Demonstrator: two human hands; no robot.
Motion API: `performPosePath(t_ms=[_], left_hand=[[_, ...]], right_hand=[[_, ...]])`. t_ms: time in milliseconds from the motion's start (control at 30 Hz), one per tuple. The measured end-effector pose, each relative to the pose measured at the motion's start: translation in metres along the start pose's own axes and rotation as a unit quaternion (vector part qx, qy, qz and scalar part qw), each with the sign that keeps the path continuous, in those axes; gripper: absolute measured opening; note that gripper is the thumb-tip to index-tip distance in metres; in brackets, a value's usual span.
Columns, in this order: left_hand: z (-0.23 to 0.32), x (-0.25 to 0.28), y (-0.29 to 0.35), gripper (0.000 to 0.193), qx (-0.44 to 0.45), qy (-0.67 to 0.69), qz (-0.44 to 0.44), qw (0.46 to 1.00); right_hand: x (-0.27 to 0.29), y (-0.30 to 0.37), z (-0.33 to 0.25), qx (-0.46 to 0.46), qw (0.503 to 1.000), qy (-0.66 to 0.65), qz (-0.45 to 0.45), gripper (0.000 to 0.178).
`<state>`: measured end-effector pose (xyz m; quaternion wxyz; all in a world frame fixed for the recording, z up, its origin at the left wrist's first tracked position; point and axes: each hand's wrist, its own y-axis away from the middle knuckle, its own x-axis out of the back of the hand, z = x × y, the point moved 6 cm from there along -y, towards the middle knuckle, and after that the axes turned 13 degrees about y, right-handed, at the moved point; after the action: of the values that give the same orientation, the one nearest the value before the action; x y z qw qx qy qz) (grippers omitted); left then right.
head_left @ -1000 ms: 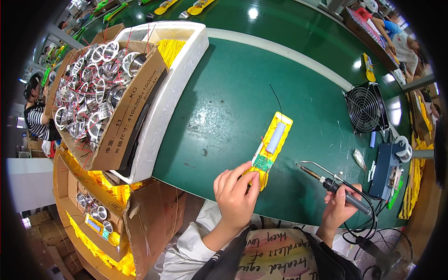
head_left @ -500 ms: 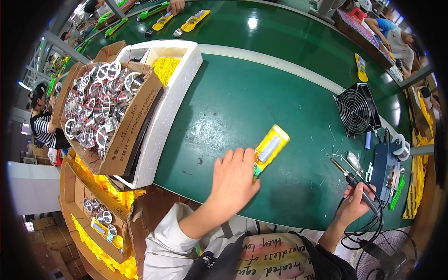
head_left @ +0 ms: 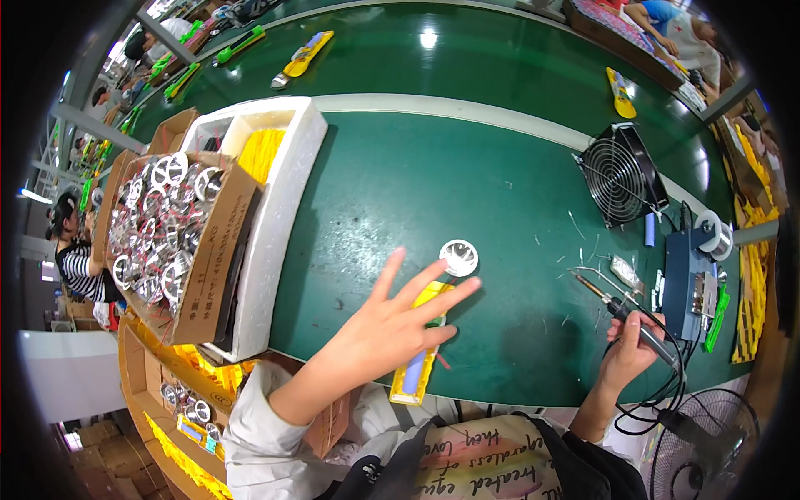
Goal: The person gathers flashlight parts and solders wires to the circuit board of a flashlight body using a soldering iron, then places the flashlight onto the conveyor belt.
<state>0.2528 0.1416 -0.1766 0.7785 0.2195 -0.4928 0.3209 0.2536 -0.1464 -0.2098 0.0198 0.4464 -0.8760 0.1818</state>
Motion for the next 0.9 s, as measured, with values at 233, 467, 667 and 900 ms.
performPosePath(t_ms=[233,467,667,900], left_hand=[[-0.002,-0.006,0.07,0.032,0.228,0.093,0.35,0.904],[0.015,-0.047,0.064,0.05,0.334,0.228,0.402,0.821],[0.006,-0.044,0.069,0.045,0.321,0.263,0.369,0.832],[0.002,-0.032,0.073,0.038,0.178,0.226,0.255,0.923]], right_hand=[[-0.008,0.002,-0.006,-0.004,0.999,0.032,-0.032,0.014],[-0.011,0.002,-0.004,0.014,0.999,0.001,-0.048,0.014],[-0.004,0.002,0.001,0.012,0.999,-0.006,-0.033,0.015],[0.008,0.004,-0.008,0.043,0.999,-0.019,-0.02,0.013]])
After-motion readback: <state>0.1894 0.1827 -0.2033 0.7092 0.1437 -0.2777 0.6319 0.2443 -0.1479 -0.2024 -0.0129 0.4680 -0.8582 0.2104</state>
